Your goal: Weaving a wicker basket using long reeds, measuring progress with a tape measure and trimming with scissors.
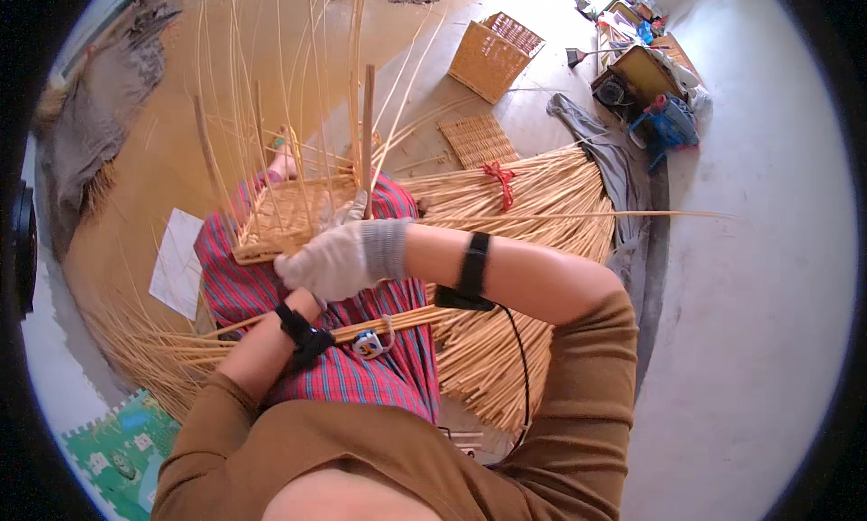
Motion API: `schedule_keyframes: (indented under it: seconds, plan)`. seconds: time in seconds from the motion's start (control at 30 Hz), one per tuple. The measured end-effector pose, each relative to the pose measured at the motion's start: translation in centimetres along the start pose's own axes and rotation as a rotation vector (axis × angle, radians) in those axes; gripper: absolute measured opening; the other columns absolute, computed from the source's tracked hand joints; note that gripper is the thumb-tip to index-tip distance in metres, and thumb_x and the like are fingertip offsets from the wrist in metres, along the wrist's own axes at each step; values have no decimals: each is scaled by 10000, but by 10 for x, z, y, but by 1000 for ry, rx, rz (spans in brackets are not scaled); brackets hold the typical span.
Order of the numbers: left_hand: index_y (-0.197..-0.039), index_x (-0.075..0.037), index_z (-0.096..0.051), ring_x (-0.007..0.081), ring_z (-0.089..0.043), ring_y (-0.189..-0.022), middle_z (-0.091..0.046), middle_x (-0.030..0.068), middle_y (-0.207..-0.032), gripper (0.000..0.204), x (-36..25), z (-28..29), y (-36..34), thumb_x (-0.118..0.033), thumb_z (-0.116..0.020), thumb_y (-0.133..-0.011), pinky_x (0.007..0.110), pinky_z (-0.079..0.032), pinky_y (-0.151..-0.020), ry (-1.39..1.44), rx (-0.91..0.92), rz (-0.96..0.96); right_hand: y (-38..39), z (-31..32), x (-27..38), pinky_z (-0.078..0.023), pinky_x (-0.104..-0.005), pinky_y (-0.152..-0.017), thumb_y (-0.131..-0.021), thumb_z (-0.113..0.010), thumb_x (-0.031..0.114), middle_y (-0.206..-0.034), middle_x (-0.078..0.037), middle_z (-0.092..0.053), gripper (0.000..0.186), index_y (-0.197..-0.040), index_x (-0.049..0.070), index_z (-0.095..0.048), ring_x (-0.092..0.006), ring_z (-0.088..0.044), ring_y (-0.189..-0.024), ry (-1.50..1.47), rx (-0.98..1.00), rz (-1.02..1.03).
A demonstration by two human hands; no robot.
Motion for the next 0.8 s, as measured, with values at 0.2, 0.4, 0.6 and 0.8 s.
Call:
schedule_keyframes:
  seconds: [0.2, 0.4, 0.6, 0.8]
  plan:
    - [-1366, -41, -615, 251, -725, -1107, -724, 159, -1220, 394, 72, 15, 51, -342, -511, -1134, 426, -613, -985, 1612, -385, 544, 32, 26, -76, -523, -444, -1019, -940, -737, 355, -1118, -222, -709, 529, -1310, -4, -618, -329, -665, -1221, 162, -1241, -273]
    - [-1120, -38, -686, 156, -744, -738, -760, 90, -860, 432, 64, 62, 42, -454, -574, -1090, 222, -533, -462, 1469, -183, 759, 46, -61, -140, -537, -424, -972, -736, -910, 494, -1140, -214, -711, 714, -1196, 10, -656, -366, -685, -1096, -371, -576, -958]
    - [-1020, -36, -669, 119, -671, -618, -703, 47, -782, 221, 26, 113, -38, -244, -636, -1088, 240, -504, -535, 1021, -107, 320, 38, -67, -140, -566, -447, -886, -758, -893, 462, -1054, -177, -751, 624, -1186, 62, -678, -368, -728, -1018, -473, -636, -1033]
    - [-1115, -46, -684, 167, -710, -727, -740, 66, -890, 280, -15, 110, -169, -321, -673, -1063, 328, -537, -644, 756, -230, 271, 26, -84, -135, -549, -472, -783, -893, -794, 351, -913, -138, -743, 368, -1136, 98, -683, -364, -723, -880, -142, -975, -1183]
Point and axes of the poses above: each hand's wrist, its own y-axis away from the middle knuckle, its own z-axis out of the back of the hand, x = y × z, the point moved 5 cm from there along -y, towards the middle knuckle
